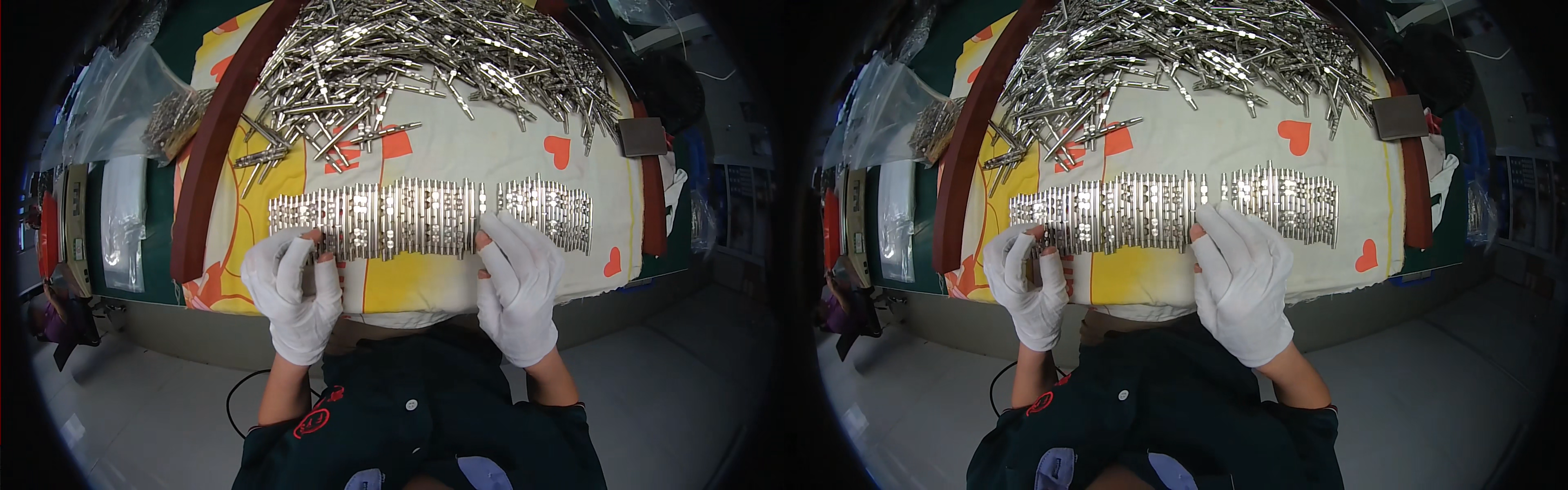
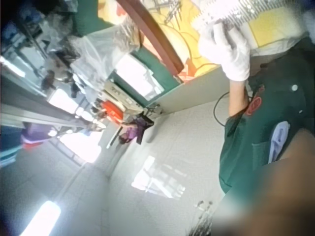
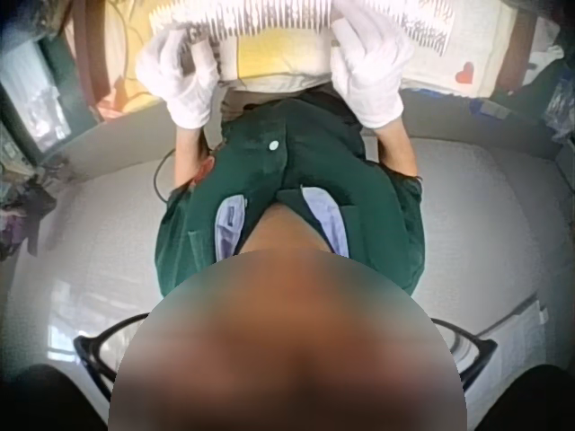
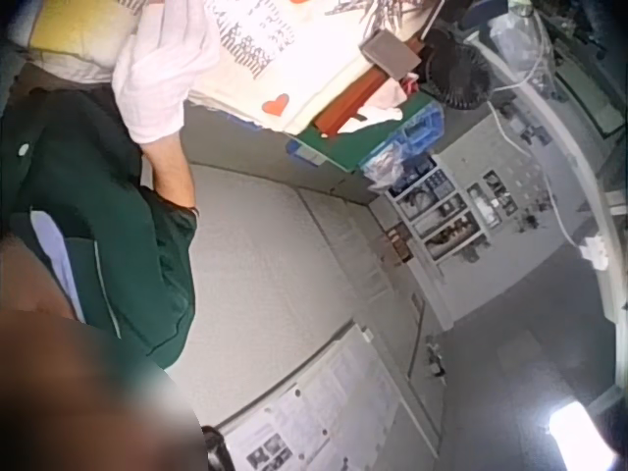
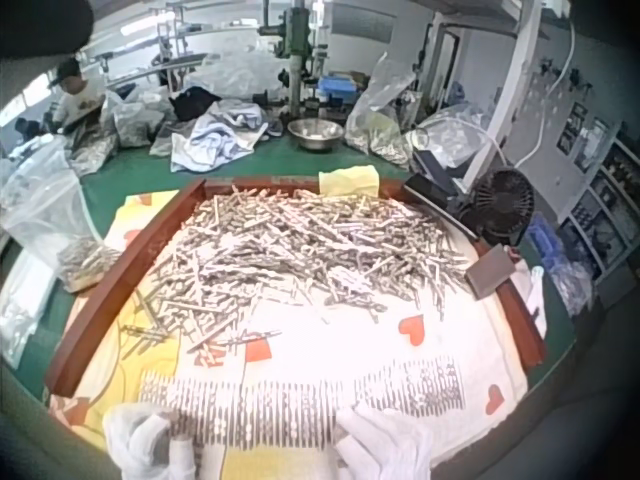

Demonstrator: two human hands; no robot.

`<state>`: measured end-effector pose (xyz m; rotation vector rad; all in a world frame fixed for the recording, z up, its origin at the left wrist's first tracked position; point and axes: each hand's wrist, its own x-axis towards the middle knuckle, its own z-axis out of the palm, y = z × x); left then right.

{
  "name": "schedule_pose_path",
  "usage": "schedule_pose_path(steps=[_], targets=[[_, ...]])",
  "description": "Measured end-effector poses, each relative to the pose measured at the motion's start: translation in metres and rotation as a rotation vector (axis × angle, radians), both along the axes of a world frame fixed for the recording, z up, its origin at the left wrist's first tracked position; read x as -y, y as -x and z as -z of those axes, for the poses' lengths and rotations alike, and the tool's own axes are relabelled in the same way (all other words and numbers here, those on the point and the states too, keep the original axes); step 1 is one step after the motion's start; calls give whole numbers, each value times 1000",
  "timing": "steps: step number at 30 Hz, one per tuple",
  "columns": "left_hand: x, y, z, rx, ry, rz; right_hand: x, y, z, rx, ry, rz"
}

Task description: Sorting, aligning, and inspecting small metal pins at a factory workbench before packaging them.

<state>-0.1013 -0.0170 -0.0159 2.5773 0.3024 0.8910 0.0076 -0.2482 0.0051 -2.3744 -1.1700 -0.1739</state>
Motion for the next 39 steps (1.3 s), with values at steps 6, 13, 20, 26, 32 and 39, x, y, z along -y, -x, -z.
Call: schedule_pose_path(steps=[6, 13, 20, 26, 32, 39], targets=[[0, 0, 2, 12, 7, 6, 22, -8, 0, 92, 16, 106], [0, 1, 2, -20, 15, 1, 32, -8, 1, 121, 40, 146], [0, 1, 2, -25, 10, -5, 26, -4, 1, 80, 36, 119], [0, 0, 2, -16, -2, 12, 18, 2, 6, 115, 77, 104], [1, 2, -1, -52, -14, 3, 11, 3, 9, 116, 67, 86], [-1, -1, 2, -19, -16, 27, 13, -1, 3, 64, 32, 55]])
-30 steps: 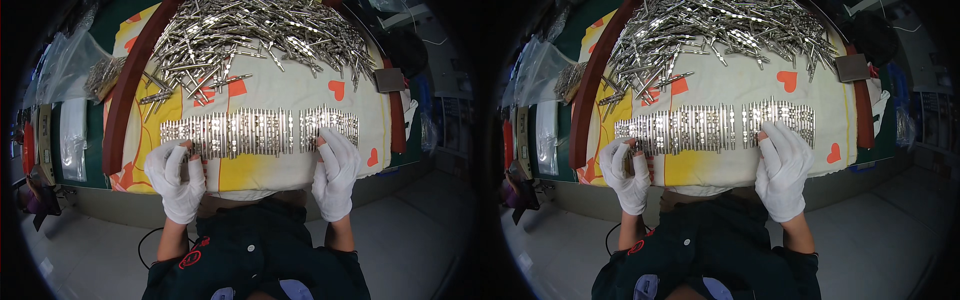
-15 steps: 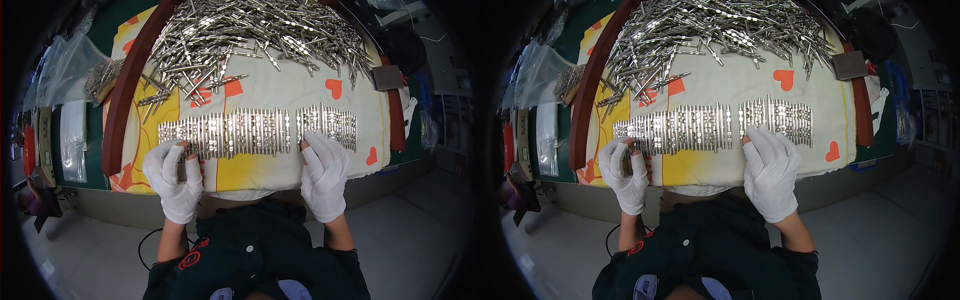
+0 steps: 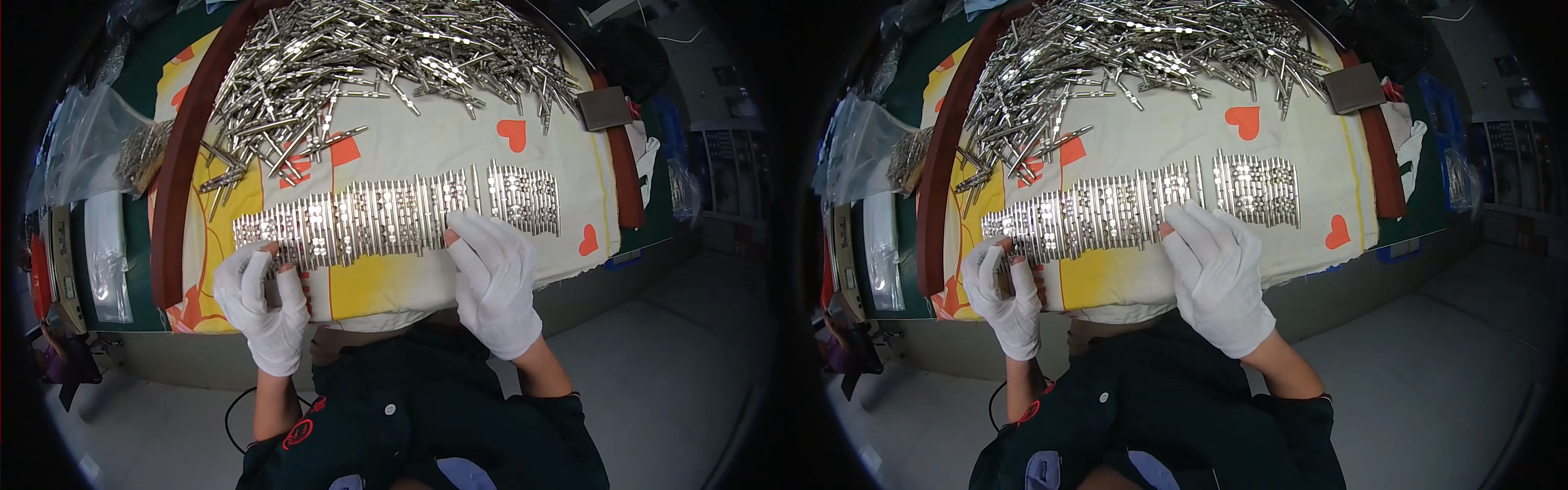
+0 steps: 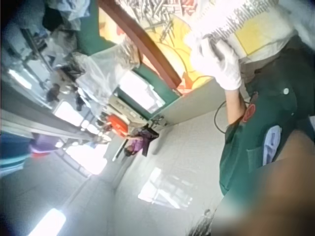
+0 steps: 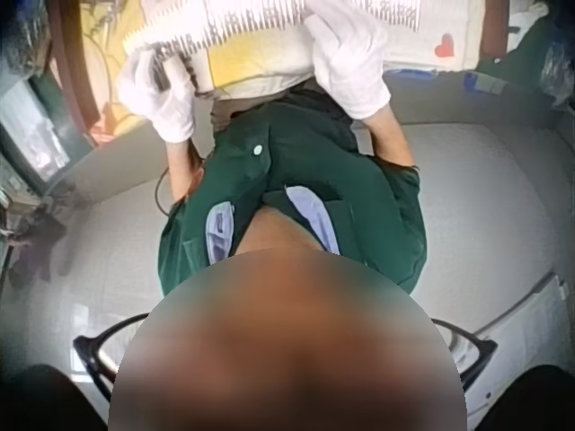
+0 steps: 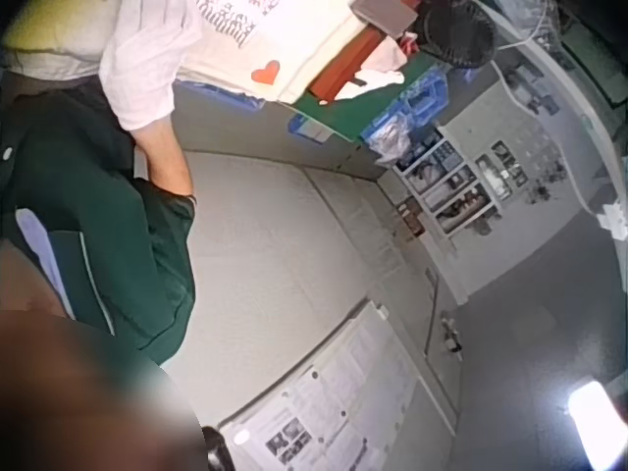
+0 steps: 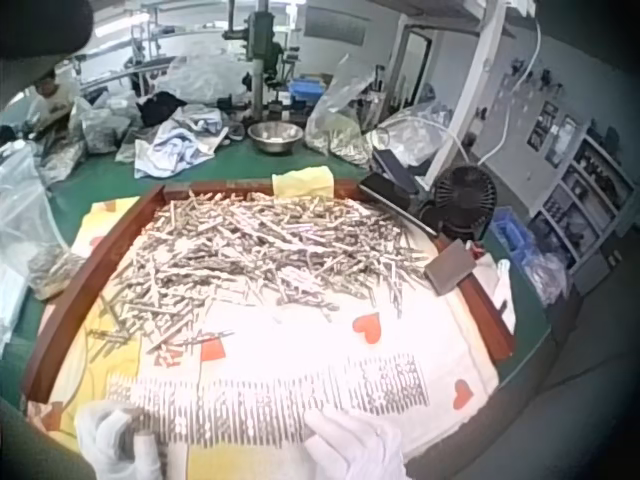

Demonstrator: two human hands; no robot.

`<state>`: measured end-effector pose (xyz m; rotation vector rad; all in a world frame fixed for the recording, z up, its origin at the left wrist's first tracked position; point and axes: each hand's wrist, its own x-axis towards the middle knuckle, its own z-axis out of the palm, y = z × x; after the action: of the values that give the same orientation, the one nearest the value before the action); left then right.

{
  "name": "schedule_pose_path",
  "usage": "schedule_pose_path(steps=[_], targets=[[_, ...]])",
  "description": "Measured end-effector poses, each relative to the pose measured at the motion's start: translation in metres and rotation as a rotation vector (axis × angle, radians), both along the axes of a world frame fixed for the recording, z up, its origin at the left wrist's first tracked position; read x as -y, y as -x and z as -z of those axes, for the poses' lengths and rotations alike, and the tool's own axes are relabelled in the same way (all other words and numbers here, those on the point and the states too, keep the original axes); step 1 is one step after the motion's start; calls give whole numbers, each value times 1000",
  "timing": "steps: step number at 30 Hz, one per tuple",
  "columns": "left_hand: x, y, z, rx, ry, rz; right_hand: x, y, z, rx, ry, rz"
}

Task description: Sorting, aligning, and inspecting small metal pins at a factory workbench before packaging them.

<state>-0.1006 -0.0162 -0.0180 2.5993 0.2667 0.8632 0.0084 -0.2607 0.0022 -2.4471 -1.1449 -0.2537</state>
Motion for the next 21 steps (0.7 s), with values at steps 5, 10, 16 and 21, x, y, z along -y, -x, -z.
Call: schedule_pose_path(steps=[5, 10, 16, 21], targets=[[-1, 2, 0, -10, 1, -8, 26, -13, 1, 63, -37, 106], [-1, 3, 5, 10, 29, 13, 40, -13, 0, 75, -9, 165], [1, 2, 1, -8, 39, 15, 35, -10, 2, 17, 68, 154], [1, 2, 2, -16, 36, 13, 27, -8, 2, 52, 78, 168]])
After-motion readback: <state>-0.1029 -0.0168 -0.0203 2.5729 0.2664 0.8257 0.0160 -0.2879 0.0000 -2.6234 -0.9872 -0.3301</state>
